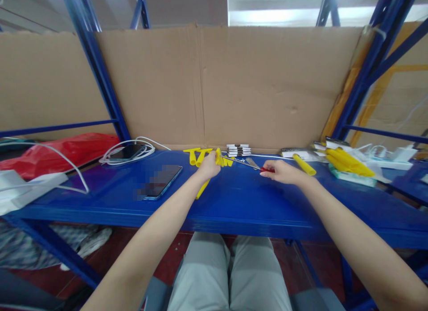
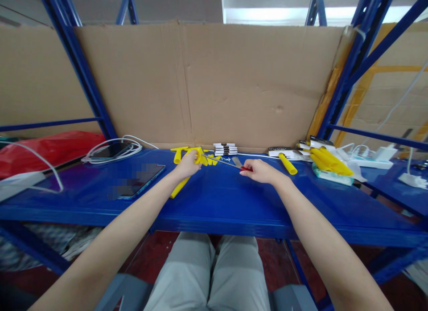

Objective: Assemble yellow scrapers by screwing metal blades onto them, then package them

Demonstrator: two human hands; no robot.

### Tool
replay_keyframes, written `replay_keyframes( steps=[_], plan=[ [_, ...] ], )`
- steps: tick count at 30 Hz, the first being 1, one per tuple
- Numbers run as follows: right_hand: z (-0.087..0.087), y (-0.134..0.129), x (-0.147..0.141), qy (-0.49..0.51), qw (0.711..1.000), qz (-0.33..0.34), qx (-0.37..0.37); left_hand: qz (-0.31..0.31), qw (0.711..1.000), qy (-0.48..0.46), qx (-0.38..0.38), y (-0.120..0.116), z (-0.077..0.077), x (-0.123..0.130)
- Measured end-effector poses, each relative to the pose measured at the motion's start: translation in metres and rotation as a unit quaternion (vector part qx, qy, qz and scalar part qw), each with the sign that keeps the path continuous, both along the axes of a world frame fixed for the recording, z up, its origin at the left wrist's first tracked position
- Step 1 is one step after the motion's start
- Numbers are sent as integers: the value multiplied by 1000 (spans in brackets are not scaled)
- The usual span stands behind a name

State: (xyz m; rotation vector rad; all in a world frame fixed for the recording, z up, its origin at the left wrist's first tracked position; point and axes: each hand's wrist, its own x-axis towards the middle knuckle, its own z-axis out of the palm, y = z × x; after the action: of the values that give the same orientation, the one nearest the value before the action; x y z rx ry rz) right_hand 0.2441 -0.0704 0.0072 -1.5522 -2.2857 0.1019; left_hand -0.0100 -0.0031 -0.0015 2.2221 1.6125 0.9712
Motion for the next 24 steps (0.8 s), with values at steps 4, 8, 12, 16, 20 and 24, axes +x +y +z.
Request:
replay_keyframes(
  steps=[4, 8, 12, 16, 20, 24],
  plan=[
    [0, 2, 3, -5, 1000, -7, -9, -20, 1000, -15, 10, 3, -3, 0],
    [-1, 5, 9, -26, 999, -16, -18, -16, 999, -29, 19, 4, -3, -1],
    [-3, 8, 17, -40, 998, -32, -33, -5, 999, -31, 9, 4, 0, -3],
    [-7, 12, 22, -37, 998, -28, -49, -4, 1000, -26, 7, 3, 1, -2],
    [-11, 16, 24, -48, 998, -13, -38, -6, 1000, -27, 12, 2, 1, -1],
    [-16, 22, 26, -71, 997, -14, -13, -9, 999, -34, 6, 2, 1, -1]
  ],
)
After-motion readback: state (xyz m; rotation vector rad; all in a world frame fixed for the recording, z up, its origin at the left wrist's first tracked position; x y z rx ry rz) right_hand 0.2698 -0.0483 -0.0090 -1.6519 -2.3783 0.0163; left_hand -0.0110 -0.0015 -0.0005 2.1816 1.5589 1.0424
